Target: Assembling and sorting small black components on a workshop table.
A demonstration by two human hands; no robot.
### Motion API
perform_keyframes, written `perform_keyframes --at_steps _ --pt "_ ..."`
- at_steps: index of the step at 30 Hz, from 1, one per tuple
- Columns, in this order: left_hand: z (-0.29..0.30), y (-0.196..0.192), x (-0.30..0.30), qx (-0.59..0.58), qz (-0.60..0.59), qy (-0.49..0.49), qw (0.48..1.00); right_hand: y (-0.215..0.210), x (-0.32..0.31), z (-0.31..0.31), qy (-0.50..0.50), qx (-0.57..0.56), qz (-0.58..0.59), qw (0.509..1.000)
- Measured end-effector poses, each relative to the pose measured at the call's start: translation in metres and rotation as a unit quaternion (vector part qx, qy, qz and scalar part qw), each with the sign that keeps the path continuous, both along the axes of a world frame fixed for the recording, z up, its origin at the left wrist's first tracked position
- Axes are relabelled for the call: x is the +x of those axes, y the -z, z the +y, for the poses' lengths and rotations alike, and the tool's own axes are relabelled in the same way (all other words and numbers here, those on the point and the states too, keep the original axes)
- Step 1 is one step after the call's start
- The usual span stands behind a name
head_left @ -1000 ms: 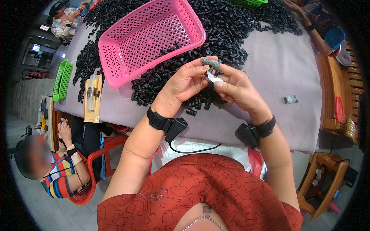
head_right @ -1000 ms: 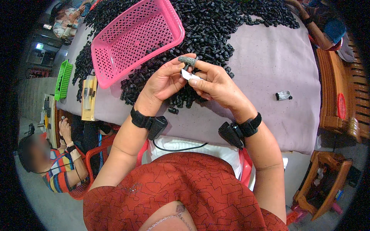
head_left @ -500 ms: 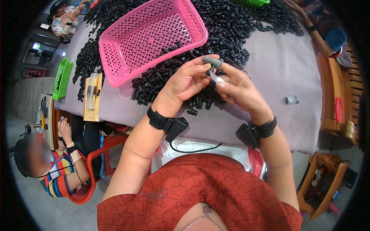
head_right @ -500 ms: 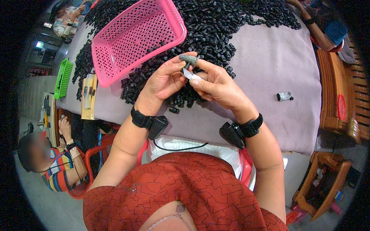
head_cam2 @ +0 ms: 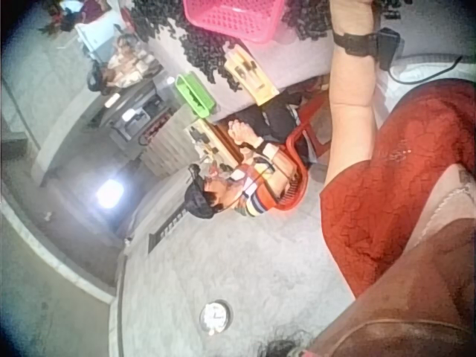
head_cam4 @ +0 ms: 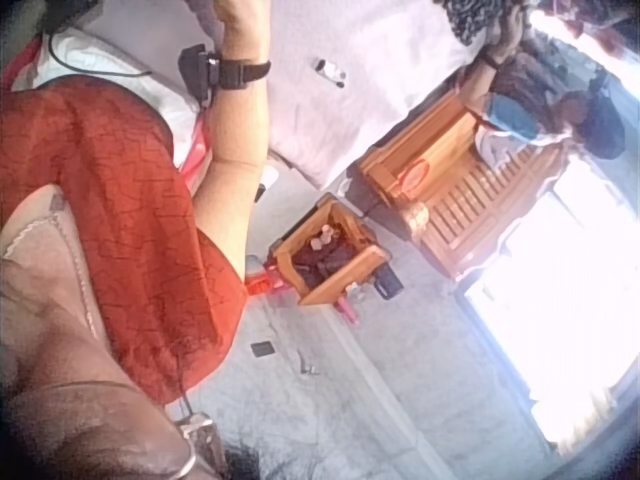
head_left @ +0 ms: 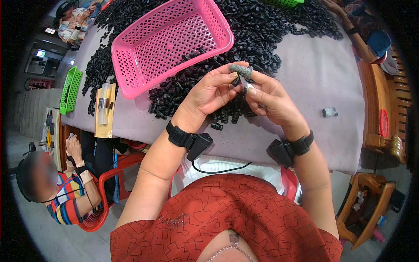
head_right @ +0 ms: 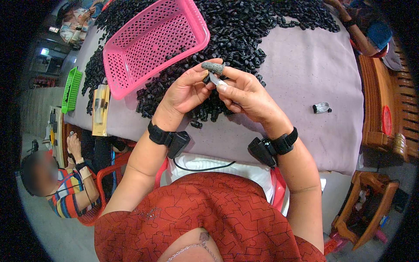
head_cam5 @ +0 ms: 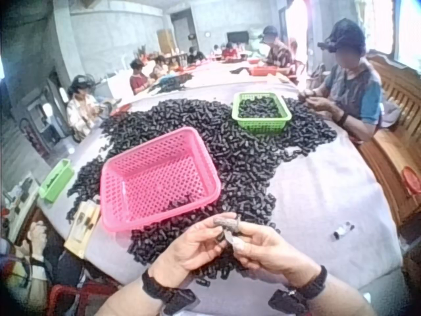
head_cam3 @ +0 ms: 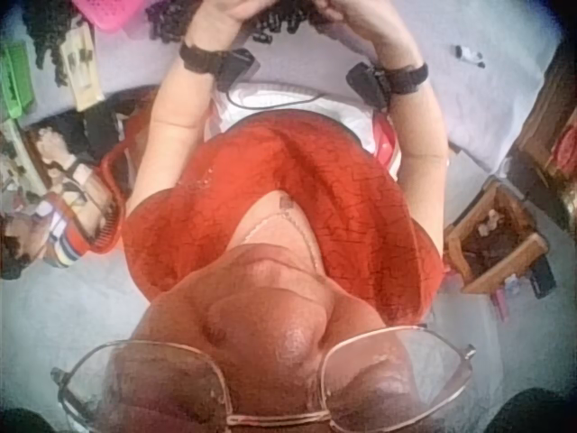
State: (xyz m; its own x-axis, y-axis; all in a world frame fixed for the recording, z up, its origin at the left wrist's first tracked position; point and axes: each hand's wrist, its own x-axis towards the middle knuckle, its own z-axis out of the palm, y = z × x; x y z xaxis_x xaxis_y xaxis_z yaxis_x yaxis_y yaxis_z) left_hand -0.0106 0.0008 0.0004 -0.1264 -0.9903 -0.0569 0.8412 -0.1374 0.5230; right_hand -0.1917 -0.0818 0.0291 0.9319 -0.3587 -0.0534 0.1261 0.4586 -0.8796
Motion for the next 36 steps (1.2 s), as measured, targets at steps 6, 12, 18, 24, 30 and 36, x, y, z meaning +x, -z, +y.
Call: perform_keyframes --at_steps 6,12,18,24,30,36 --pt "-0.001 -0.006 -0.006 -0.022 -0.017 -0.010 1.000 -0.006 -0.005 -0.001 -0.013 0.042 -0.008 0.999" --pt "0.002 -0.006 -0.004 -0.030 0.004 -0.007 1.000 -0.012 -0.004 0.007 -0.015 -0.033 -0.012 0.999" --pt "0.001 -0.004 -0.004 -0.016 -0.019 -0.013 1.000 -0.012 -0.004 0.009 0.014 -0.096 0.024 0.995" --pt "-0.003 0.000 0.000 -0.028 -0.002 0.012 1.000 -0.010 0.000 0.002 0.022 -0.077 0.020 0.997" --pt "-0.004 0.001 -0.001 -0.005 -0.030 -0.015 0.999 -0.008 0.003 0.000 0.026 -0.069 0.032 0.997" --pt "-0.001 -0.014 -0.003 0.039 -0.126 -0.081 0.988 0.000 0.001 -0.006 0.101 -0.034 0.031 0.994"
